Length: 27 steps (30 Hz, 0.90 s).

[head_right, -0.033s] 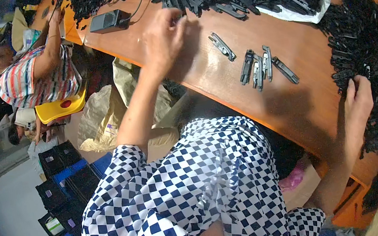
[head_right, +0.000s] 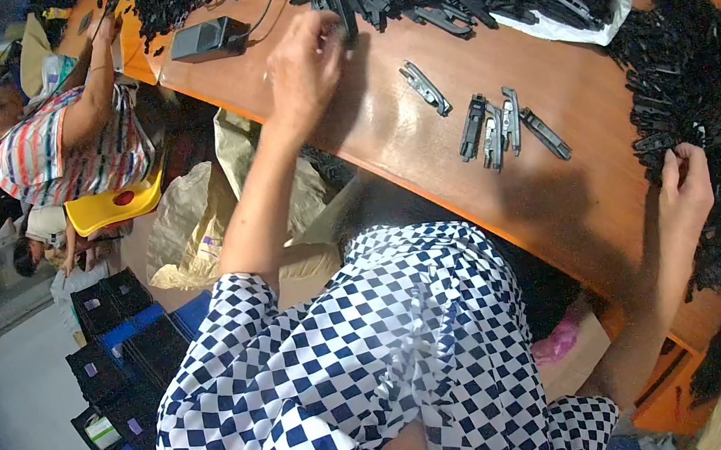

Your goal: The person assembles black plastic components by picking up pieces, fitting them together by hand, and placing the parts on the table.

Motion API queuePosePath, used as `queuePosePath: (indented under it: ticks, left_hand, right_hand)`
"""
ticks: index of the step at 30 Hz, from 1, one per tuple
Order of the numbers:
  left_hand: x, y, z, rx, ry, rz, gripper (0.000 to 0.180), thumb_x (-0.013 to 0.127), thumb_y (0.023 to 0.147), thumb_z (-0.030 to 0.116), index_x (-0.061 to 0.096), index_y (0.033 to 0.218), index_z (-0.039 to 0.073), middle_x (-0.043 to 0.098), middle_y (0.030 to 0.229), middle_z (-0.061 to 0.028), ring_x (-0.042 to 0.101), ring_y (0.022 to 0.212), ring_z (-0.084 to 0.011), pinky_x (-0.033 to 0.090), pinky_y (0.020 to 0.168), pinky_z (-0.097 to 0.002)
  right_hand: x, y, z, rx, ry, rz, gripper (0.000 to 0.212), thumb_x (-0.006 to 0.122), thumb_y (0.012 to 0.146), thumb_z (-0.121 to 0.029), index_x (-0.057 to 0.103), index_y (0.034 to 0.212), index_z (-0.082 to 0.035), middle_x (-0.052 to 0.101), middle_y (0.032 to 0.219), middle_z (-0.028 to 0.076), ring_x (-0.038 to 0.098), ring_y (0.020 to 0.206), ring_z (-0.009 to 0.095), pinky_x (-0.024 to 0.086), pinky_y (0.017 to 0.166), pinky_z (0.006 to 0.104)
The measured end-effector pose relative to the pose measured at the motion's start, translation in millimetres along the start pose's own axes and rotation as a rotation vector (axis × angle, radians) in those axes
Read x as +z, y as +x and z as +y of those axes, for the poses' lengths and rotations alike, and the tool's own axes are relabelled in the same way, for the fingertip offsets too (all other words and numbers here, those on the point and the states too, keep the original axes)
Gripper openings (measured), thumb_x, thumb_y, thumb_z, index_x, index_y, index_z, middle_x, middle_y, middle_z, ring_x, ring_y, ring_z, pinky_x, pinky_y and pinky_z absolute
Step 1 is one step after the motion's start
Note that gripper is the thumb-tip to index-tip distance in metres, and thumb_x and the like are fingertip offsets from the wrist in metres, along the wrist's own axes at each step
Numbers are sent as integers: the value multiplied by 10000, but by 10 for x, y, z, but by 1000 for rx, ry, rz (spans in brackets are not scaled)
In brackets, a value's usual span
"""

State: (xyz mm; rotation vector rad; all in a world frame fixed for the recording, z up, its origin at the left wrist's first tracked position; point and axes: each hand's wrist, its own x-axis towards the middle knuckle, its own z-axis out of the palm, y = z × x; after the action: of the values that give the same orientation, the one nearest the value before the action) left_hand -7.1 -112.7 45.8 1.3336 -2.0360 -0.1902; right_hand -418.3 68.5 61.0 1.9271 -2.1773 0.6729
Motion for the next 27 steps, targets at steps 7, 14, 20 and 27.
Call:
queuePosePath:
  ticks: [7,14,20,27]
  left_hand:
    - [-42,355,-275,555,542,-296,343,575,742,48,622,1056,178,526,1164,-89,507,1087,-264,411,910,-396]
    - [-20,519,-260,563,367,-281,228,589,782,83,556,1007,63,598,989,-128,580,966,-308,465,823,-391]
    - [178,359,-146,269,3,-150,152,613,848,148,575,967,61,639,913,-133,618,852,-351,495,696,-411]
    - [134,364,-13,377,-28,0,208,662,826,74,572,1008,30,616,908,-123,634,781,-237,499,680,-333]
  right_hand:
    - [50,-93,-389,443,594,-285,95,526,896,-8,575,978,-13,539,795,19,549,683,69,456,608,228]
    - [164,-123,-276,49,216,-245,106,571,829,-10,586,925,31,589,887,204,575,847,397,458,725,405]
    - [326,-62,-399,662,813,-255,128,521,912,-91,573,986,-1,638,852,96,630,717,169,475,589,272]
    - [273,-91,-970,576,1194,-340,169,487,948,-121,513,1045,15,622,851,83,570,653,78,429,530,180]
